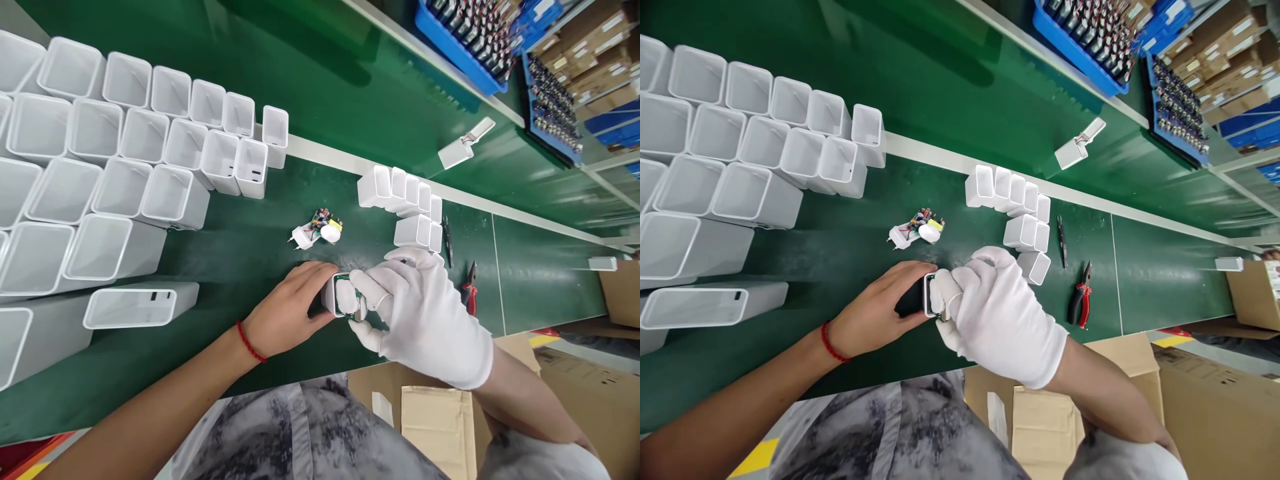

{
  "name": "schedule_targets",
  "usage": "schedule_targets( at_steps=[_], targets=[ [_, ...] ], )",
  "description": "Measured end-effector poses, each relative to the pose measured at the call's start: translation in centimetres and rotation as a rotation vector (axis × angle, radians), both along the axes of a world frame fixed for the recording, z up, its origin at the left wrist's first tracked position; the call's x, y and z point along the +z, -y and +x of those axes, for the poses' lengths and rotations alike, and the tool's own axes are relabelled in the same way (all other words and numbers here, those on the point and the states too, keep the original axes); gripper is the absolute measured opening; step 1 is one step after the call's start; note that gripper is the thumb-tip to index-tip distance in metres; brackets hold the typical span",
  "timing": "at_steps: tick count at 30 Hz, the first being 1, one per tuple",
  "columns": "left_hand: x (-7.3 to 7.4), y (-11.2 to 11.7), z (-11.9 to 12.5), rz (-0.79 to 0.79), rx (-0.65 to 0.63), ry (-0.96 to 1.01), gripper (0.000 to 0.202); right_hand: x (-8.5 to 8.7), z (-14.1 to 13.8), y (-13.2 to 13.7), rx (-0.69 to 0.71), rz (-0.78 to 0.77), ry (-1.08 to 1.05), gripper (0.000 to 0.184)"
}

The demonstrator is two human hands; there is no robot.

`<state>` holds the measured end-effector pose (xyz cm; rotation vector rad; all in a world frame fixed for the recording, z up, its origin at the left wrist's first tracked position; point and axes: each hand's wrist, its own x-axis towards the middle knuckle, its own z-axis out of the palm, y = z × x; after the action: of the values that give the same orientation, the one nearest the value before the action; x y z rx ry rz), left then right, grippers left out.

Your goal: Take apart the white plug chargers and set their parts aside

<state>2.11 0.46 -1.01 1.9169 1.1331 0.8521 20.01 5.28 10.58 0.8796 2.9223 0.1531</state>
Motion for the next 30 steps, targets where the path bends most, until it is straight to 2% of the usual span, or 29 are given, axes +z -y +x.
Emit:
schedule_targets(
  at_steps=[14,24,30],
  targets=[
    [0.0,0.0,-0.2,-0.04,-0.034,-0.001,0.057,-0.1,0.1,0.0,0.077,0.018,0.005,0.016],
    [0.0,-0.1,0.0,-0.027,-0.031,0.032,0.056,0.3,-1.1,0.3,0.102,0.025,0.184,0.009],
    [0.0,0.0,-0.1,-0.02,-0.02,0.051,0.058,0.5,-1.5,0.6,0.046,-0.011,0.219,0.008]
  ],
)
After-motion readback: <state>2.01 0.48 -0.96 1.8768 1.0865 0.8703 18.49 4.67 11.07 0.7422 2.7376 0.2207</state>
